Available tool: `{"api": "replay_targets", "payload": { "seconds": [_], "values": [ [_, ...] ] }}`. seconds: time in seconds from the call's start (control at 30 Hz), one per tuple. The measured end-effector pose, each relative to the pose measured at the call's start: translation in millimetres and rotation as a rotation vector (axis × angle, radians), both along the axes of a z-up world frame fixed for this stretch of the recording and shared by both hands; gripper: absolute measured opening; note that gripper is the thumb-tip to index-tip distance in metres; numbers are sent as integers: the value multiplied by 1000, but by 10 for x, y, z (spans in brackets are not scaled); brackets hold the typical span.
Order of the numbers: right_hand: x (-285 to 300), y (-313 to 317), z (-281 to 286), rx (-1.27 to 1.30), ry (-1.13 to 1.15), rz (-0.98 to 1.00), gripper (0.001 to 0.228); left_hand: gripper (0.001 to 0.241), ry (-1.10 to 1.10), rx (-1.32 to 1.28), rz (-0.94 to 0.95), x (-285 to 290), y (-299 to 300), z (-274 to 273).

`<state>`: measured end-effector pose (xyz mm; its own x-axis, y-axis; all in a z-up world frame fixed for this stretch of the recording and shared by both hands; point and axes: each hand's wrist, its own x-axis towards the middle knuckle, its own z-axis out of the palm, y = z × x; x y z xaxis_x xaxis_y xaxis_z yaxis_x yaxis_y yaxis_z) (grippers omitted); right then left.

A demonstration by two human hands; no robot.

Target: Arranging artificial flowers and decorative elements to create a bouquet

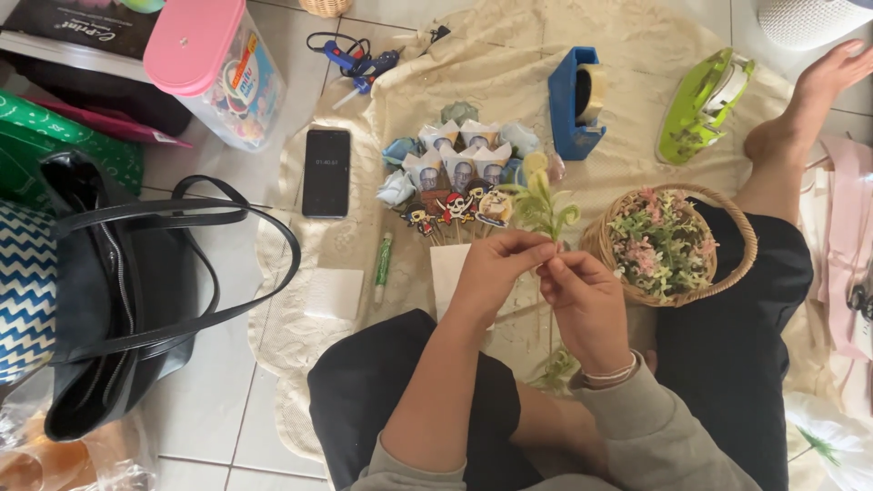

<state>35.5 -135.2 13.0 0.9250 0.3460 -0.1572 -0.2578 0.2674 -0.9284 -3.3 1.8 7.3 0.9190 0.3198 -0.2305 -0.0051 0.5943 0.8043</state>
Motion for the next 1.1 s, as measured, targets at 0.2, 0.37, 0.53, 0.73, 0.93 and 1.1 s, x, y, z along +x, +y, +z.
{"api": "replay_targets", "payload": {
  "seconds": [0.2,0.37,0.53,0.73,0.93,1.1],
  "values": [
    [0,71,32,14,9,6,5,20,-38,-33,40,10,16,-47],
    [42,54,-152,21,9,2,5,18,-9,-70,-7,-19,81,65],
    [118,91,-172,10,1,59,6,24,47,-57,48,55,23,-36],
    [199,288,42,-86,-74,112,6,25,113,-3,109,100,-28,-243],
    [687,289,354,-408,-210,273,30,18,90,119,239,63,162,-93],
    [1013,374,592,-234,-189,240,25,15,5,304,234,104,58,-43]
  ]
}}
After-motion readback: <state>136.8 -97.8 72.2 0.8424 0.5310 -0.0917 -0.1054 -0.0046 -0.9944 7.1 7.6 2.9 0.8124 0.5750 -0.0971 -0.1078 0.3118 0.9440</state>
